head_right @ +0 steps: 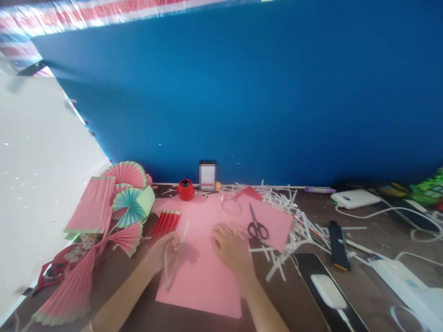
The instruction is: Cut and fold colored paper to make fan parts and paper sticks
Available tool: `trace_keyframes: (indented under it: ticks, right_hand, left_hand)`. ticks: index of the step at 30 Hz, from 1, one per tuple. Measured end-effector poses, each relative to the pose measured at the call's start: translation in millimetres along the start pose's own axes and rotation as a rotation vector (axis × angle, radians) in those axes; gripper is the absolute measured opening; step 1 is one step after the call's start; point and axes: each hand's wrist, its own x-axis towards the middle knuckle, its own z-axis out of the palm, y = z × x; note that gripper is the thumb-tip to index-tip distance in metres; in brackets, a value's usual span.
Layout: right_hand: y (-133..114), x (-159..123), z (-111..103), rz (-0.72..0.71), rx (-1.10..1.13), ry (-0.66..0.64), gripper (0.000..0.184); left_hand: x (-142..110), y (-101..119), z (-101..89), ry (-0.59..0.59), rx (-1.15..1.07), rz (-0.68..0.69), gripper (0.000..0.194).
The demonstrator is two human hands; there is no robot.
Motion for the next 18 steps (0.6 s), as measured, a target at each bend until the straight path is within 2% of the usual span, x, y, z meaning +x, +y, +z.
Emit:
trace_keyframes:
  ticks: [6, 18]
  right_hand:
    - [23, -8, 15, 0.047, 0.037, 0.143, 0.024]
    - [28, -11, 21, 0.038, 0.099, 0.15, 0.024]
  left_hand:
    - [-4, 1, 1.2, -0.002, -0.002, 0.035, 0.021]
    - [-5, 2, 1.2, 0.024, 0.006, 0.071, 0.016]
